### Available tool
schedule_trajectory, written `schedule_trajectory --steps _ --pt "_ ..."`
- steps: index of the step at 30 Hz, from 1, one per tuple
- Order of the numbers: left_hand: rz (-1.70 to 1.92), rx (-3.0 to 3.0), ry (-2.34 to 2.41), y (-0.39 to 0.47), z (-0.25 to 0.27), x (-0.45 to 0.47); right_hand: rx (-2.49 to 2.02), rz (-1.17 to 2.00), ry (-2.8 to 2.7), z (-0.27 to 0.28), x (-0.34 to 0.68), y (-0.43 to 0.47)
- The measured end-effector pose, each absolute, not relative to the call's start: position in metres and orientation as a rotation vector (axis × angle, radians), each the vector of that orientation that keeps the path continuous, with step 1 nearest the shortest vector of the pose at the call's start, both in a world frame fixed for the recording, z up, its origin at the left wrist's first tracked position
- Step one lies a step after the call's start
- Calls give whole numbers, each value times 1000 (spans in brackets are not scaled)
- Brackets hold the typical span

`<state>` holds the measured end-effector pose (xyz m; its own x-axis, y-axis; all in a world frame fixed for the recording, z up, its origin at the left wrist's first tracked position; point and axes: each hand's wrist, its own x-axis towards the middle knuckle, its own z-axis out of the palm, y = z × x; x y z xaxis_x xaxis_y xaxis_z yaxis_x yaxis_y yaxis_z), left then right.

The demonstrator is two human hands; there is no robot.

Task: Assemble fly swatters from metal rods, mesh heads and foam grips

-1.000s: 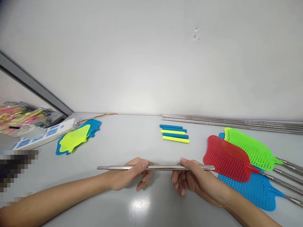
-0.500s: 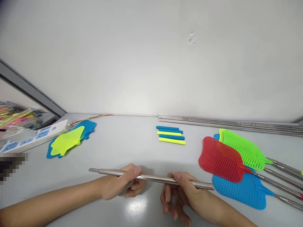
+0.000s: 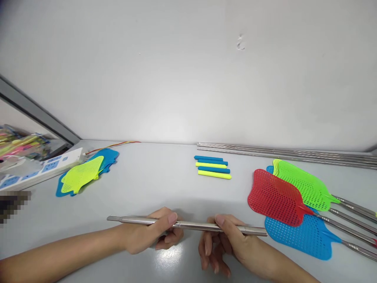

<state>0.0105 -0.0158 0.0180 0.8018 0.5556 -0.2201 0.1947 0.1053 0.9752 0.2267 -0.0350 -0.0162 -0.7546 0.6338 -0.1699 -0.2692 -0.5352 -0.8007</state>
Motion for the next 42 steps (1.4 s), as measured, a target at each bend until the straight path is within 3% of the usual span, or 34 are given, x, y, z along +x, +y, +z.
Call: schedule_trajectory --steps 17,32,42 --pt "240 1733 574 -16 22 14 -724 2205 -1198 -16 225 -38" --pt "282 1458 764 -11 17 13 -858 2242 -1008 -7 219 -29" --pt "285 1400 781 -10 15 11 -987 2038 -971 -1 219 -33"
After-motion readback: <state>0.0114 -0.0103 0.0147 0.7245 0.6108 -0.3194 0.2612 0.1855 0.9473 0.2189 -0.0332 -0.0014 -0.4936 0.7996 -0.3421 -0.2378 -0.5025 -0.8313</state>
